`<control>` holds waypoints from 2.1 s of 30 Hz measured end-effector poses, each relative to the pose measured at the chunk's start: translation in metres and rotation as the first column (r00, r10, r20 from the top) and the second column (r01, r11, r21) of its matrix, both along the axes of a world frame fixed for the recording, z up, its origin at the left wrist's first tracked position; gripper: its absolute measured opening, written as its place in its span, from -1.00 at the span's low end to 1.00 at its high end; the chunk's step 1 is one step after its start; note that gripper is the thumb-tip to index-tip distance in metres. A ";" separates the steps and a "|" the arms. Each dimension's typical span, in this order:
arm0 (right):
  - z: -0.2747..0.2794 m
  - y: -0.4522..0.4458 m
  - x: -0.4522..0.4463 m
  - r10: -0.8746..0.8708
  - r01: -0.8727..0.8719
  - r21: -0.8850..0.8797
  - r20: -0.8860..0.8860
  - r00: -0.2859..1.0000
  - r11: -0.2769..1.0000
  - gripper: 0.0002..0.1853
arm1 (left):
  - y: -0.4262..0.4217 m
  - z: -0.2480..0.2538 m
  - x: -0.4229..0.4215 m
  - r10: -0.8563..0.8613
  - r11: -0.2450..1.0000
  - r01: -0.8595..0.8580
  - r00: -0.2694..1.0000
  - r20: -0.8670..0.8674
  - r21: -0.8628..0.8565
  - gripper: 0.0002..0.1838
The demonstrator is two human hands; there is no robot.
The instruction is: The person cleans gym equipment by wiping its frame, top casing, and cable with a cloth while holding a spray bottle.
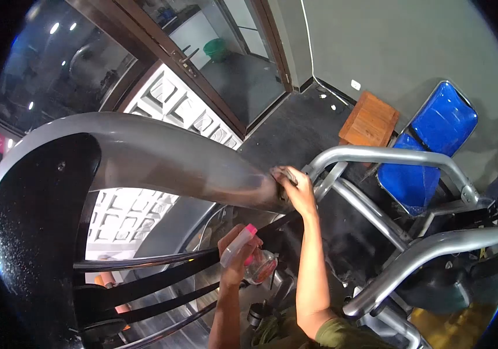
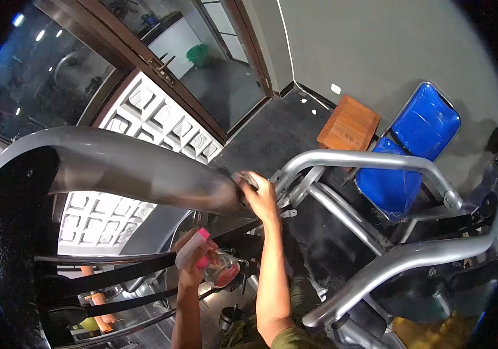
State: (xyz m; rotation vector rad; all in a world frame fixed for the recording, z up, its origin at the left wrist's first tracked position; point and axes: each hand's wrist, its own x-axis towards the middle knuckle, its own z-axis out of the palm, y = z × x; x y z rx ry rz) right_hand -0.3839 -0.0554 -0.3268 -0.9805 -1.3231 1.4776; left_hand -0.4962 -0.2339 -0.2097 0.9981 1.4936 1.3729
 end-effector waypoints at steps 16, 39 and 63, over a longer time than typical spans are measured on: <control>-0.025 -0.049 -0.019 -0.353 0.357 0.133 -0.053 0.934 0.925 -0.79 | 0.001 -0.043 -0.003 0.050 0.998 -0.049 0.999 -0.015 0.043 -0.49; -0.159 -0.013 -0.010 -0.119 0.184 -0.242 0.260 0.958 0.953 -0.72 | 0.013 -0.068 0.001 0.003 0.999 0.003 0.991 0.135 -0.045 -0.61; -0.123 -0.070 -0.028 -0.378 0.378 -0.034 0.008 0.926 0.925 -0.70 | 0.018 -0.070 0.002 -0.023 0.997 0.033 0.988 0.151 -0.065 -0.73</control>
